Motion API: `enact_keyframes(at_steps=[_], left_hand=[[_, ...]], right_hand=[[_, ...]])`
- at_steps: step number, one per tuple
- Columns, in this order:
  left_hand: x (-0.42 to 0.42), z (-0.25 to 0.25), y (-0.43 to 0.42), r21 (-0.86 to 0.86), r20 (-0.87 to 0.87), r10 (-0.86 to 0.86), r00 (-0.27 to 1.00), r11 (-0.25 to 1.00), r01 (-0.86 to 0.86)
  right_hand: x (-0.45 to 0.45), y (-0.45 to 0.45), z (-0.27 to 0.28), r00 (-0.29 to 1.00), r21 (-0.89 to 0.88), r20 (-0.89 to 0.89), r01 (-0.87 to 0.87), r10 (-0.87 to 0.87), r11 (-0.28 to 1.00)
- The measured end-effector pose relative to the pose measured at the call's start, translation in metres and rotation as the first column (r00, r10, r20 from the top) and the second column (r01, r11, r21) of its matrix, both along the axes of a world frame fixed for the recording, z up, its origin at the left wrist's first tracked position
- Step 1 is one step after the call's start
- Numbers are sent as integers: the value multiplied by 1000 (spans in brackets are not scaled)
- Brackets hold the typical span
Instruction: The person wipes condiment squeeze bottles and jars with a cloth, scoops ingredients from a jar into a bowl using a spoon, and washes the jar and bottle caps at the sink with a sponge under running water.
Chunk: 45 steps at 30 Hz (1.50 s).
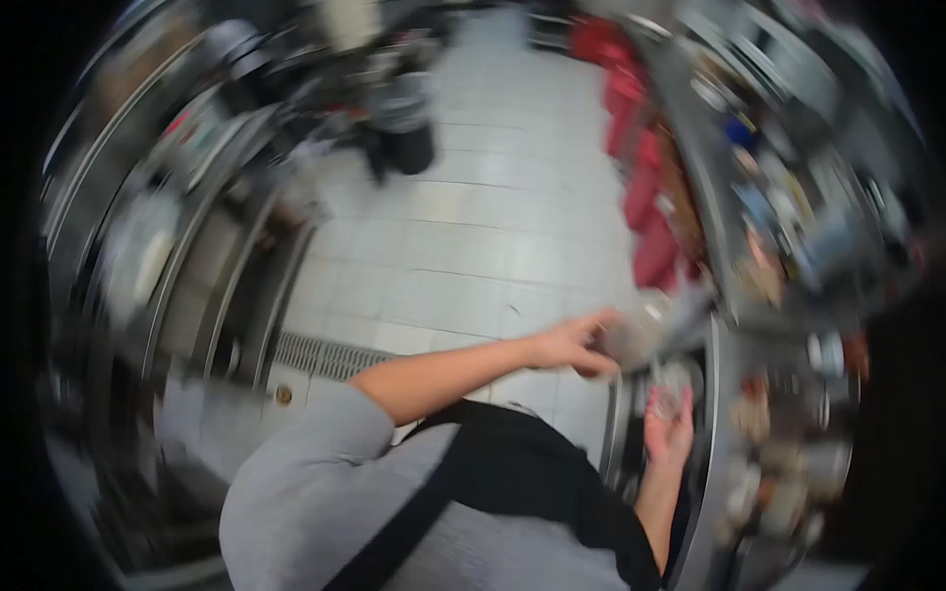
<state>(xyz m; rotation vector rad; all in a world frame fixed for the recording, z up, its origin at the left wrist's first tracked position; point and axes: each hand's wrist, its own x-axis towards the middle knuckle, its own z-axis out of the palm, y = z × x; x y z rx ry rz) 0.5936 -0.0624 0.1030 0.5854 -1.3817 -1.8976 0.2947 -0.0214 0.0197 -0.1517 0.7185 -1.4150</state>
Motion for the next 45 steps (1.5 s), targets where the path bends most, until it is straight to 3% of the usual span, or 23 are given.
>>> enact_keyframes(at_steps=[2, 3, 5, 7, 8, 10, 12, 13, 14, 15, 17, 22, 25, 28, 31, 34, 37, 39, 42, 43, 45], left_hand=[[-26, -19, -15, -24, 86, 60, 995, 998, -58], [-43, -30, -25, -160, 130, 78, 988, 985, -57], [-88, -28, -35, -224, 235, 102, 967, 973, -49], [-150, -36, -47, -292, 258, 35, 966, 955, 43], [-181, -40, -50, -329, 266, 29, 964, 942, 63], [-255, -49, -57, -292, 240, -125, 963, 936, 194], [-324, -39, -57, -318, 215, -212, 953, 908, 274], [-361, -32, -57, -368, 217, -191, 957, 892, 262], [-399, -33, -59, -443, 169, -137, 976, 874, 200], [-434, -34, -62, -508, 117, -87, 989, 851, 135], [-491, -28, -68, -577, 174, 21, 984, 812, 85], [-585, -51, -92, -593, 320, 84, 944, 795, 130], [-606, -63, -95, -399, 503, -26, 864, 880, 259], [-626, -87, -98, -547, 531, 70, 844, 789, 279], [-635, -101, -104, -517, 510, -21, 860, 792, 325], [-632, -103, -107, -538, 460, 2, 888, 796, 277], [-585, -84, -108, -711, 204, -93, 974, 670, 213], [-527, -47, -114, -905, 56, -146, 988, 409, 112], [-473, -60, -136, -899, 107, 202, 973, 439, 7], [-471, -66, -146, -873, 169, 220, 961, 485, 42], [-475, -80, -170, -810, 292, 244, 925, 577, 103]], right_hand=[[-52, 47, -29, 971, 67, 41, 234, -237, 970], [-73, 72, -31, 947, 83, -16, 320, -320, 944], [-120, 114, -35, 822, 114, -11, 566, -569, 817], [-157, 152, -24, 724, 96, -159, 688, -671, 720], [-169, 166, -21, 644, 41, -336, 739, -687, 673], [-189, 180, -20, 449, -61, -643, 778, -621, 626], [-203, 185, -26, 37, -286, -907, 676, -418, 679], [-213, 185, -28, -198, -353, -935, 581, -293, 734], [-223, 187, -29, -319, -309, -935, 531, -152, 789], [-229, 188, -28, -379, -314, -917, 499, -123, 808], [-236, 189, -24, -488, -306, -870, 429, -67, 850], [-258, 213, -49, -550, -251, -834, 440, 38, 862], [-269, 210, -65, -540, -283, -840, 500, 39, 818], [-276, 205, -65, -513, -307, -857, 581, 47, 754], [-275, 206, -50, -521, -286, -848, 606, 99, 742], [-270, 201, -36, -558, -314, -823, 601, 105, 735], [-267, 176, -15, -581, -334, -813, 519, 38, 787], [-270, 137, 5, -514, -294, -856, 395, -56, 871], [-273, 42, 31, -392, -187, -916, 220, -89, 957], [-274, 11, 33, -350, -136, -934, 178, -66, 975], [-279, -41, 20, -483, -115, -875, 154, -27, 981]])
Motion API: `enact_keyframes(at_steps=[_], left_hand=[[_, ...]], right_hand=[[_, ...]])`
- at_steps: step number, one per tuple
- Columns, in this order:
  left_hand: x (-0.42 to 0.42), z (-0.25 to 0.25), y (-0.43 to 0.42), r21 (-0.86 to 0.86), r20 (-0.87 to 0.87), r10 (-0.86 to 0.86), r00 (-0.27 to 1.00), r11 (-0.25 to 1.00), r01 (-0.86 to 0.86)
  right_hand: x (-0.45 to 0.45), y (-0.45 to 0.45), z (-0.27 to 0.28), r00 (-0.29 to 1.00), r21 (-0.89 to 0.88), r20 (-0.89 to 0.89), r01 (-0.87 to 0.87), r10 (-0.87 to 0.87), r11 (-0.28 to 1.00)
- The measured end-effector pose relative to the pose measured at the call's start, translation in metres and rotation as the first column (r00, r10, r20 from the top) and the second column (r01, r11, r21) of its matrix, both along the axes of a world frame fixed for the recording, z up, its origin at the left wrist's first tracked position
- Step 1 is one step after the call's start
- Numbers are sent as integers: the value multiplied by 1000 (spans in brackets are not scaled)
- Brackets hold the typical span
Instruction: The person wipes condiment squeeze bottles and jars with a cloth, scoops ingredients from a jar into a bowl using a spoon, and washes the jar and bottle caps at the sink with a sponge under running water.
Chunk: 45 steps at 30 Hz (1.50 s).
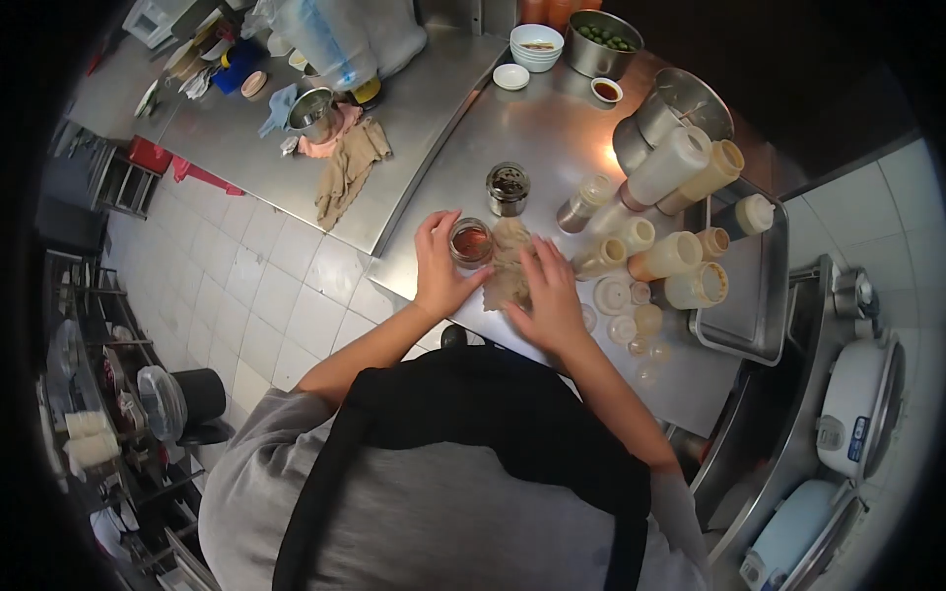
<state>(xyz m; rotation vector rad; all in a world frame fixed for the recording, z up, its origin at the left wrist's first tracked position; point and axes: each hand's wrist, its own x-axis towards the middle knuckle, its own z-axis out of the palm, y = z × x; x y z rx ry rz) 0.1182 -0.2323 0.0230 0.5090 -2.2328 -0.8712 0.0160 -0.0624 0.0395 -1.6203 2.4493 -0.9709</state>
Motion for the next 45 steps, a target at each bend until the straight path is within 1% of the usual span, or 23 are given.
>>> enact_keyframes(at_steps=[1, 3, 7, 10, 13, 16, 17, 18, 19, 20, 21, 22, 23, 24, 26, 29, 32, 35, 38, 41, 42, 44, 45], left_hand=[[-6, -8, -12, -70, 39, -23, 999, 997, 26], [-15, -18, -28, -15, 47, -88, 995, 996, 89], [-37, -21, -63, 30, 33, -108, 994, 994, 107], [-66, -27, -96, -19, 7, -59, 998, 998, 59], [-88, -22, -114, -61, -54, -29, 998, 998, 26], [-75, -16, -106, -109, -188, -35, 982, 994, 15], [-63, -16, -98, -121, -243, -49, 969, 992, 20], [-47, -20, -83, 122, -194, -125, 973, 981, 150], [-29, -25, -67, 362, -161, -212, 964, 896, 257], [-19, -29, -54, 468, -180, -289, 940, 816, 341], [-12, -35, -38, 566, -204, -360, 910, 715, 410], [-11, -57, -22, 534, -63, -415, 907, 754, 382], [-9, -77, -1, 761, -101, -496, 863, 519, 388], [0, -72, 9, 943, -187, -556, 810, 130, 307], [8, -37, -2, 972, -172, -726, 666, -14, 236], [16, -50, 3, 889, -273, -679, 682, 93, 449], [28, -52, -8, 692, -197, -609, 769, 469, 549], [34, -14, -33, 741, -126, -545, 829, 504, 444], [34, -3, -61, 375, 21, -485, 874, 814, 442], [13, -18, -94, 30, 120, -333, 935, 943, 332], [5, -22, -106, -102, 148, -271, 951, 953, 287], [8, -11, -110, -160, 154, -209, 966, 959, 233], [15, 2, -107, -217, 129, -177, 976, 955, 202]], right_hand=[[1, -19, -11, 996, 68, -75, 56, -51, 996], [0, -46, -36, 963, 188, -237, 178, -131, 966], [6, -52, -80, 982, 165, -161, 127, -101, 978], [17, -37, -84, 1000, 129, 8, -1, 0, 992], [40, -31, -71, 974, 38, 196, 111, -117, 993], [41, -24, -72, 958, 80, 164, 223, -234, 971], [36, -23, -74, 837, 30, 459, 322, -299, 946], [29, -24, -77, 633, 10, 711, 426, -306, 905], [28, -31, -72, 462, -46, 864, 466, -199, 883], [28, -39, -66, 270, -84, 960, 532, -75, 842], [41, -60, -42, 167, -188, 979, 551, 113, 813], [51, -72, -30, 66, -283, 951, 581, 302, 763], [55, -76, -31, 88, -253, 963, 616, 253, 746], [58, -79, -34, 111, -226, 973, 648, 203, 727], [62, -83, -40, 149, -175, 984, 709, 98, 683], [64, -89, -57, 150, -132, 989, 821, 13, 556], [61, -94, -51, -151, 15, 960, 868, 236, 496], [46, -98, -71, 23, -137, 976, 839, 219, 526], [12, -105, -71, 492, -360, 864, 751, -106, 553], [-16, -120, -64, 721, -293, 571, 626, -393, 723], [-23, -124, -64, 771, -320, 529, 568, -354, 758], [-46, -129, -87, 845, -360, 451, 468, -289, 807], [-45, -133, -84, 835, -396, 494, 464, -242, 792]])
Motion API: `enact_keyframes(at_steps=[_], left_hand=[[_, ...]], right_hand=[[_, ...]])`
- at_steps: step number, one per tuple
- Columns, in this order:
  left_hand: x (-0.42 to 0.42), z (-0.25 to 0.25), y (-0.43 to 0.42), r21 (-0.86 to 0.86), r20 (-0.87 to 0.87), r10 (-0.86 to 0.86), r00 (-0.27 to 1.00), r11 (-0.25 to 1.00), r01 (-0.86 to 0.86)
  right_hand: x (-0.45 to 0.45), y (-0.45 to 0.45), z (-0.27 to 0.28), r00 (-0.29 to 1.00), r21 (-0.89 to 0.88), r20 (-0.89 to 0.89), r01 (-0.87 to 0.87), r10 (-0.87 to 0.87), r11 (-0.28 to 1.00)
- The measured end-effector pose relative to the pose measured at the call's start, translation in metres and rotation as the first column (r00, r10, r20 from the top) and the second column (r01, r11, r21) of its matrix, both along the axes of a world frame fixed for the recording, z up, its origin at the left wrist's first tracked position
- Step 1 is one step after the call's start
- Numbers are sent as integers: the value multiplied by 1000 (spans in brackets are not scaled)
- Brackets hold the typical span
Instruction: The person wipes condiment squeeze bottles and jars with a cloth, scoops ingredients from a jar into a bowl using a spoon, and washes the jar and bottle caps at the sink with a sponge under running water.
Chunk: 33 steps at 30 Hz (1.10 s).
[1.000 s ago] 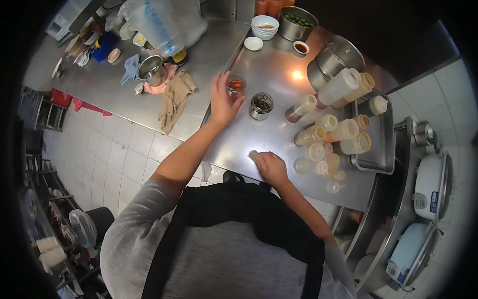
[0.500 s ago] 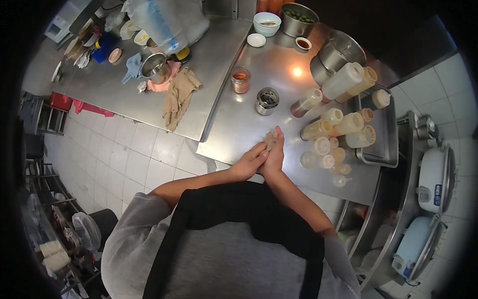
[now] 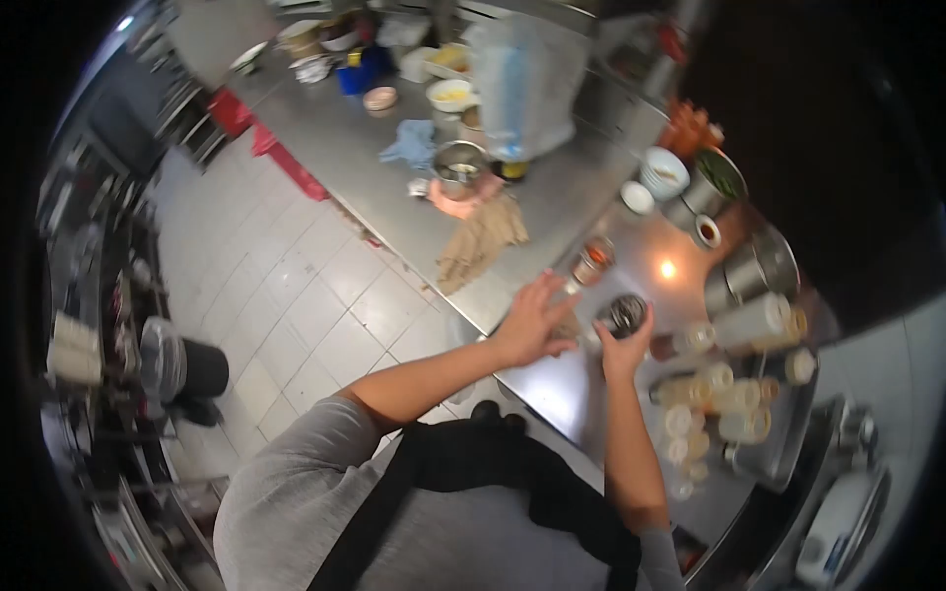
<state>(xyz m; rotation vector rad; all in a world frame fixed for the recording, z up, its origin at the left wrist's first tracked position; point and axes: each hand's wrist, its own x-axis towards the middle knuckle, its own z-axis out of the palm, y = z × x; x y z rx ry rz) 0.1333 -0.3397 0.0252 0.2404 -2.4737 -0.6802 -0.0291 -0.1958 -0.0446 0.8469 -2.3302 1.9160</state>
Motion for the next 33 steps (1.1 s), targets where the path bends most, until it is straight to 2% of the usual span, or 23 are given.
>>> enact_keyframes(at_steps=[1, 3, 4, 5, 7, 8, 9, 10, 11, 12, 13, 15, 17, 18, 21, 22, 25, 26, 29, 30, 33], left_hand=[[10, 6, 3, -47, -30, 28, 999, 998, -29], [38, 3, 3, 23, 8, 10, 1000, 1000, -10], [54, 1, 6, 59, 27, -2, 1000, 998, 0], [73, -3, 9, 107, 37, 59, 998, 992, -63], [116, -11, 14, 190, 62, 158, 986, 967, -167], [137, -9, 14, 228, 82, 180, 980, 954, -194], [159, -4, 15, 267, 100, 200, 975, 938, -220], [173, 0, 17, 309, 120, 219, 968, 919, -246], [183, 4, 16, 407, 91, 215, 972, 883, -233], [192, 9, 14, 501, 58, 211, 976, 839, -211], [201, 13, 10, 589, 19, 208, 978, 788, -179], [210, 22, -3, 620, 0, 171, 985, 773, -134], [218, 31, -20, 630, -57, 153, 987, 772, -83], [224, 32, -30, 684, -34, 181, 983, 722, -109], [258, 28, -75, 629, -184, 288, 940, 769, -112], [277, 31, -88, 568, -173, 410, 896, 785, -249], [345, 32, -134, 632, -115, 612, 783, 653, -417], [366, 32, -147, 625, -122, 694, 709, 609, -488], [432, 19, -186, 724, -92, 772, 629, 486, -489], [450, 14, -197, 674, -66, 809, 584, 467, -572], [491, -2, -230, 706, 77, 832, 550, 344, -619]], right_hand=[[-1, -2, -2, 1000, 4, -9, 27, -27, 1000], [1, -3, -1, 996, 55, -54, 69, -66, 996], [3, -2, 1, 997, 71, -20, 72, -71, 995], [3, -1, 2, 996, 65, -39, 82, -79, 995], [17, 6, 13, 993, -179, 120, 20, 2, 984], [29, 12, 32, 996, -91, 91, 25, -16, 996], [25, 24, 25, 996, -16, -85, -23, 22, 1000], [39, 27, 42, 991, 40, -115, -61, 66, 997], [68, 23, 77, 992, 30, 0, -124, 124, 992], [75, 24, 82, 982, 174, -67, -162, 175, 971], [88, 12, 95, 952, 155, -28, -296, 304, 943], [124, -14, 117, 838, 115, 33, -545, 545, 831], [164, -61, 122, 701, 25, 108, -711, 705, 703], [186, -89, 122, 613, -25, 140, -783, 777, 622], [261, -175, 119, 439, -139, 180, -875, 880, 464], [286, -201, 116, 414, -145, 131, -891, 901, 430], [363, -264, 122, 324, -127, 125, -932, 938, 339], [384, -284, 120, 221, -131, 158, -961, 962, 242], [436, -342, 135, 147, 237, -153, -955, 977, 181], [455, -355, 145, 155, 165, -119, -971, 981, 174], [482, -412, 132, -20, 418, -236, -904, 971, 83]])
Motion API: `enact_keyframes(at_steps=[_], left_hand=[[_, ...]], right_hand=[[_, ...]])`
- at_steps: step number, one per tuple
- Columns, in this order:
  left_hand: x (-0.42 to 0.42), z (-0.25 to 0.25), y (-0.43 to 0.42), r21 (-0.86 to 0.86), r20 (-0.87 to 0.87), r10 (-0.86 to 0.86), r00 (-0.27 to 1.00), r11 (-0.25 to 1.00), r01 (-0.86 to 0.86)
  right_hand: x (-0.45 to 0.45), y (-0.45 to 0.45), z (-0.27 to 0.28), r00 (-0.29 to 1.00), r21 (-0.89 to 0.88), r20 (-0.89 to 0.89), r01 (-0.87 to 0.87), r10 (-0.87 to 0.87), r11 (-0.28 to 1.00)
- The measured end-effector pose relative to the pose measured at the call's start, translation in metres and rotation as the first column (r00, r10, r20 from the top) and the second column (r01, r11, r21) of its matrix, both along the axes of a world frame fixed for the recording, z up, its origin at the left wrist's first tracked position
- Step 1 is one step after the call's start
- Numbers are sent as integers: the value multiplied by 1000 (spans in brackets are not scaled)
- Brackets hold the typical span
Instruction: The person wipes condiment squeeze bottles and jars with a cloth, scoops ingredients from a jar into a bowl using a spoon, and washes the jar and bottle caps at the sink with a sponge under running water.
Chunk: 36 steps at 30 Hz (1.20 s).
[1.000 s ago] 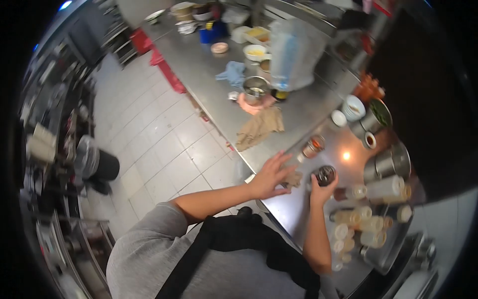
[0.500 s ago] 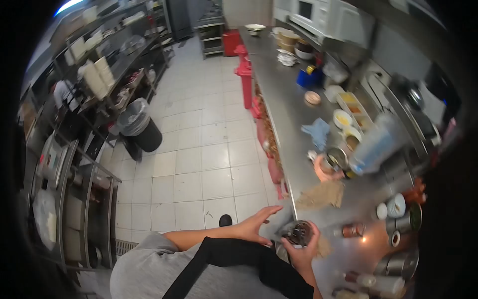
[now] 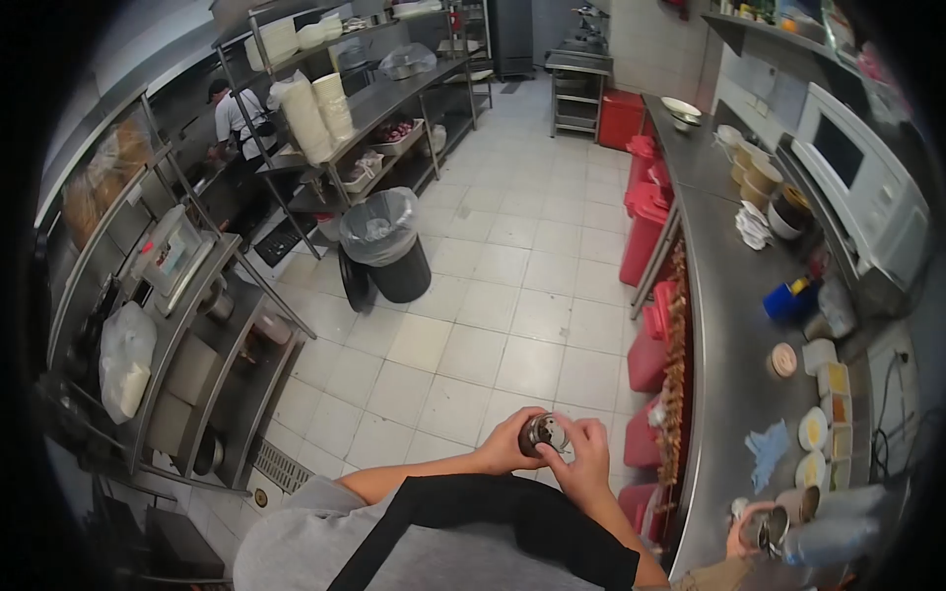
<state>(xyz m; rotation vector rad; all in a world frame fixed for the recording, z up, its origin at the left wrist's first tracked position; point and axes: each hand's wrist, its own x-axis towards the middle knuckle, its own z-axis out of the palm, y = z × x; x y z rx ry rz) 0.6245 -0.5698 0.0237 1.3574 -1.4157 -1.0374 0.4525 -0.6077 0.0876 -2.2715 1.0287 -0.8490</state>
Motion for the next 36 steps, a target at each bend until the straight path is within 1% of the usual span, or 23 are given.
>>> enact_keyframes(at_steps=[1, 4, 7, 10, 11, 14, 16, 18, 20, 22, 23, 24, 26, 27, 30, 31, 32, 34, 35, 36], left_hand=[[10, -4, -13, -15, 13, 28, 1000, 1000, -28], [44, -10, -64, -100, 121, 89, 989, 992, -77], [72, -13, -124, -77, 93, 151, 984, 986, -144], [103, -17, -193, 8, 4, 149, 989, 989, -149], [112, -15, -216, -35, -38, 153, 987, 987, -154], [141, 3, -285, -70, -10, 200, 980, 977, -200], [166, 12, -333, -115, -37, 290, 956, 949, -292], [195, 14, -375, -161, -76, 403, 912, 898, -410], [231, 25, -415, -182, -74, 443, 894, 875, -449], [270, 34, -455, -289, 15, 455, 891, 855, -431], [290, 35, -477, -264, -52, 442, 896, 859, -439], [305, 35, -497, -238, -121, 425, 897, 865, -442], [335, 61, -536, -209, -128, 374, 919, 895, -394], [349, 70, -556, -204, -131, 346, 929, 908, -367], [394, 77, -616, -133, -190, 241, 952, 954, -268], [408, 71, -639, -105, -271, 164, 948, 974, -199], [418, 70, -660, -103, -243, 124, 962, 983, -153], [437, 72, -703, -98, -177, 36, 983, 994, -54], [446, 72, -726, -76, -175, -3, 985, 997, -11], [454, 71, -749, -59, -170, -32, 985, 998, 22]], right_hand=[[13, -17, -6, 998, -13, 62, -18, 19, 1000], [40, -75, -19, 984, -11, 105, -144, 145, 989], [63, -142, -13, 971, 186, 116, -228, 209, 956], [90, -226, -7, 925, 230, 161, -375, 345, 898], [100, -257, -6, 919, 202, 141, -392, 369, 898], [139, -344, 21, 860, 48, 161, -497, 484, 866], [167, -399, 49, 803, -71, 105, -582, 587, 810], [195, -448, 72, 725, -182, 48, -670, 687, 720], [230, -491, 95, 657, -268, 90, -708, 749, 653], [269, -538, 96, 651, -451, 37, -667, 758, 594], [290, -565, 90, 655, -483, 1, -662, 756, 573], [312, -586, 85, 660, -475, -12, -665, 751, 577], [348, -624, 81, 678, -358, -25, -692, 735, 626], [360, -643, 85, 672, -335, -5, -699, 741, 632], [393, -698, 110, 667, -309, 65, -694, 742, 650], [402, -717, 118, 668, -310, 77, -690, 740, 655], [409, -736, 121, 671, -308, 93, -683, 736, 662], [432, -783, 98, 640, -279, 77, -723, 765, 632], [443, -808, 91, 616, -275, 65, -745, 785, 607], [448, -829, 91, 634, -260, 63, -735, 771, 626]])
